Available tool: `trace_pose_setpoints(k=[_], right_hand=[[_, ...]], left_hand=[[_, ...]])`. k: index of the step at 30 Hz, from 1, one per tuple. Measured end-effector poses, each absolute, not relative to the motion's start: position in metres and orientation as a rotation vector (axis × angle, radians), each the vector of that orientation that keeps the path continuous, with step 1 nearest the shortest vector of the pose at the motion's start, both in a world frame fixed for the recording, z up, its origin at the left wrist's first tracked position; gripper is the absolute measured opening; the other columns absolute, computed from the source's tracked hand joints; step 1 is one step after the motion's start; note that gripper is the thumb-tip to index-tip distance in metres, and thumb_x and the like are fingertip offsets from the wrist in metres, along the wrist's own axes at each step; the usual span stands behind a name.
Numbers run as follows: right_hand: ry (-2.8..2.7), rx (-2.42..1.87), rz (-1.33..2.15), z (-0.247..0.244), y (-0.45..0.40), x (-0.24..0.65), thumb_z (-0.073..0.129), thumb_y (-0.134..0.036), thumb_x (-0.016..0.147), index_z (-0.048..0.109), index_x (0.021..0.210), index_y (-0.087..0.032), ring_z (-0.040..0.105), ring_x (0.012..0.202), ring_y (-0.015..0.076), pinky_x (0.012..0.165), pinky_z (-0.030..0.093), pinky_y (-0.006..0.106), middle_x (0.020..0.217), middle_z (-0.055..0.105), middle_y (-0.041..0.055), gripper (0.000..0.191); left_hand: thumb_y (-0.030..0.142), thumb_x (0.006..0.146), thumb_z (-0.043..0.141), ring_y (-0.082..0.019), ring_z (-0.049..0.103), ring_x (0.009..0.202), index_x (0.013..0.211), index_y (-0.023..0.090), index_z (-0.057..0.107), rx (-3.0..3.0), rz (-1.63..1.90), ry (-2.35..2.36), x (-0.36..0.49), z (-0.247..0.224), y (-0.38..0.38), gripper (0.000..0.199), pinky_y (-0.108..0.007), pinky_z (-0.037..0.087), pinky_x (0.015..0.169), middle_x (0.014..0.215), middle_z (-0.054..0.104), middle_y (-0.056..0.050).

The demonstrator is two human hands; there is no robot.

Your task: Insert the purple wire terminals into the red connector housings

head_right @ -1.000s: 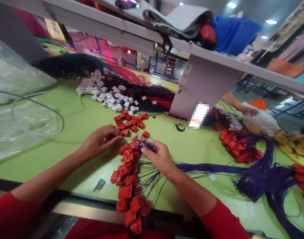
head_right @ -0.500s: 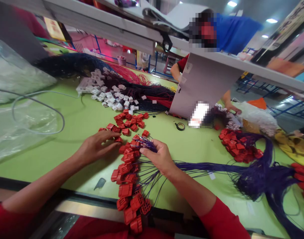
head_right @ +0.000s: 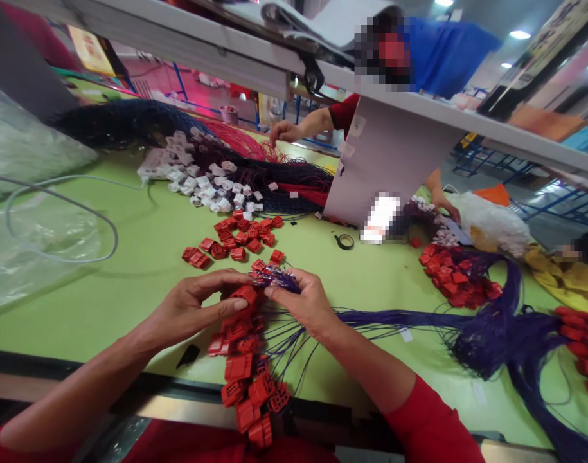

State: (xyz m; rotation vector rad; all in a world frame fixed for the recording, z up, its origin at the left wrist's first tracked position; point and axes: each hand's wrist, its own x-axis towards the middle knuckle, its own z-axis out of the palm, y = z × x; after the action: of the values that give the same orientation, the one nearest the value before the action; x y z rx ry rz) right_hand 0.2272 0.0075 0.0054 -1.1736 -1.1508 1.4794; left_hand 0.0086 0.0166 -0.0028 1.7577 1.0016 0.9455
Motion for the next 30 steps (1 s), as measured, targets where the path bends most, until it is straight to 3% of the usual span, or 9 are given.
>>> trace_pose_setpoints(k=[3,7,13,20,25,30], right_hand=[[-1.135,-1.163,1.464,0.005,0.008,0.227,0.085,-0.030,0.068,0.073,0.085,-0.016,0.059,0.072,0.0129,0.072,0.048,0.026,0.080,0.071,-0.0004,0.025],[-1.139,-1.168,1.459,0.009,0.007,0.229,0.085,-0.033,0.067,0.071,0.079,-0.017,0.053,0.066,0.0117,0.066,0.045,0.025,0.071,0.066,-0.0020,0.025],[-1.249,-1.162,1.474,0.012,0.006,0.229,0.080,-0.033,0.071,0.067,0.073,-0.016,0.043,0.059,0.0088,0.058,0.037,0.023,0.063,0.056,-0.0045,0.022],[-1.320,-1.165,1.469,0.007,0.007,0.227,0.078,-0.035,0.075,0.068,0.081,-0.016,0.048,0.062,0.0100,0.063,0.041,0.024,0.069,0.060,-0.0028,0.022],[-1.369,-1.167,1.464,0.011,0.003,0.226,0.076,-0.037,0.077,0.068,0.083,-0.016,0.048,0.064,0.0113,0.062,0.040,0.025,0.071,0.060,-0.0015,0.024],[-1.328,-1.188,1.372,0.017,0.002,0.228,0.073,-0.040,0.079,0.064,0.078,-0.017,0.038,0.061,0.0099,0.057,0.033,0.024,0.066,0.051,-0.0034,0.024]], left_hand=[[0.034,0.082,0.075,-0.020,0.070,0.083,0.105,0.021,0.077,1.752,0.995,0.971,0.012,-0.005,0.016,0.026,-0.031,0.058,0.069,0.099,0.077,-0.007],[0.032,0.080,0.077,-0.019,0.070,0.077,0.111,0.019,0.073,1.662,1.039,0.973,0.014,-0.011,0.014,0.034,-0.030,0.058,0.067,0.094,0.076,-0.008],[0.028,0.082,0.074,-0.024,0.070,0.099,0.101,0.020,0.075,1.754,1.167,1.006,0.013,-0.017,0.012,0.021,-0.033,0.058,0.080,0.105,0.075,-0.010],[0.025,0.086,0.072,-0.018,0.072,0.084,0.114,0.019,0.069,1.707,1.173,0.980,0.017,-0.015,0.005,0.030,-0.030,0.060,0.080,0.100,0.076,-0.007],[0.031,0.082,0.079,-0.018,0.073,0.079,0.107,0.018,0.071,1.500,1.194,0.994,0.018,-0.019,0.006,0.030,-0.028,0.062,0.073,0.097,0.077,-0.007],[0.026,0.081,0.078,-0.022,0.073,0.097,0.113,0.019,0.068,1.555,1.246,1.030,0.017,-0.022,0.006,0.035,-0.032,0.061,0.086,0.108,0.076,-0.009]])
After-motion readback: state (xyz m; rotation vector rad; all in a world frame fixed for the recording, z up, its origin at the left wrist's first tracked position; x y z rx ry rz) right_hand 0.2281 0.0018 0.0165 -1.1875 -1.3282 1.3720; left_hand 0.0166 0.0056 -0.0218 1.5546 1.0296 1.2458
